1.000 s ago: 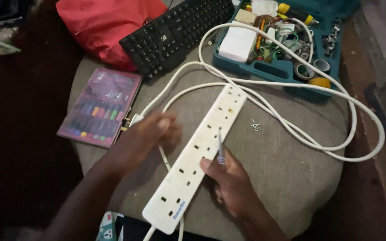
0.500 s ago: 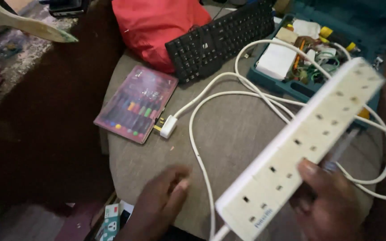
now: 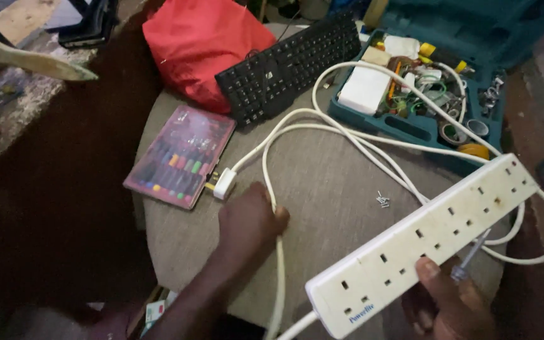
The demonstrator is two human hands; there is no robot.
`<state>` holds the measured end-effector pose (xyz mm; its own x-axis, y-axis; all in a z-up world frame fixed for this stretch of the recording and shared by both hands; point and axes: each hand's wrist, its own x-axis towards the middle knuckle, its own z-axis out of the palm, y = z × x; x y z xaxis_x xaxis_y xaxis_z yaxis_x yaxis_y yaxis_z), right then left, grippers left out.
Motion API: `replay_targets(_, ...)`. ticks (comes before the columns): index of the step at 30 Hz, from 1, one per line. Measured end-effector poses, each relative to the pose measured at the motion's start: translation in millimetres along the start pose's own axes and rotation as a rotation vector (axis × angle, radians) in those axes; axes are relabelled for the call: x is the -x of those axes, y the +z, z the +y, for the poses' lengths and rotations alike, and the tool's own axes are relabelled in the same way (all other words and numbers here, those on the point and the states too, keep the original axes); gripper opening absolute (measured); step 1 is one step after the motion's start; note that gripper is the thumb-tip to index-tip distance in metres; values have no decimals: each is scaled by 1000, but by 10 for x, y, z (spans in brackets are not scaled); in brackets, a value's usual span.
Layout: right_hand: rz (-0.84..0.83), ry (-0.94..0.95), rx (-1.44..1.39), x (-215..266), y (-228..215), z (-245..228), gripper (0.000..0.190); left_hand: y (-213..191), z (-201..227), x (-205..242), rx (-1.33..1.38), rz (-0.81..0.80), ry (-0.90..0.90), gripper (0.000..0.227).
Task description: Using a screwdriver to remove screws and pry open the plastic casing of a power strip extension cord.
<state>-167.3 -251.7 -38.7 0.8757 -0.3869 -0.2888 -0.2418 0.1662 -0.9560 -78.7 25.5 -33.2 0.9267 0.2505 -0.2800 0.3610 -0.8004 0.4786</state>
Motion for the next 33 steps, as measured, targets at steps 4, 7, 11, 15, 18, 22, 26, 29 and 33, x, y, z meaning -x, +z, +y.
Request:
replay_targets(4, 222, 291, -21, -16, 29, 46, 41, -375, 15, -10, 369, 53, -146, 15)
replay_targets(7, -31, 361, 114, 108, -26, 220, 46, -326, -341, -384, 325, 319, 201, 50)
replay_targets(11, 172, 296, 260, 328, 359, 213, 43, -730, -300, -796, 271, 507, 420, 29)
replay_targets(15, -8, 383, 273, 450, 542, 231, 48, -916, -277, -1165, 201, 630, 606, 20)
replay_targets(18, -118, 485, 209, 509, 648, 167, 59, -914, -312, -1559, 150, 647, 697, 22)
replay_targets(22, -163, 623, 128, 492, 786, 6, 62, -938, -313, -1578, 64, 588, 578, 21)
replay_targets(26, -106, 647, 2, 451, 827, 26, 37, -954, -318, -1185, -143, 736, 701, 31)
replay_targets(29, -88, 663, -38, 439, 821, 100, 39, -787, -197, -400, -58, 589, 714, 44)
replay_targets(33, -159, 620, -23, 422, 788, 269, 54, -192, -301, 514, 85, 30, 882, 76)
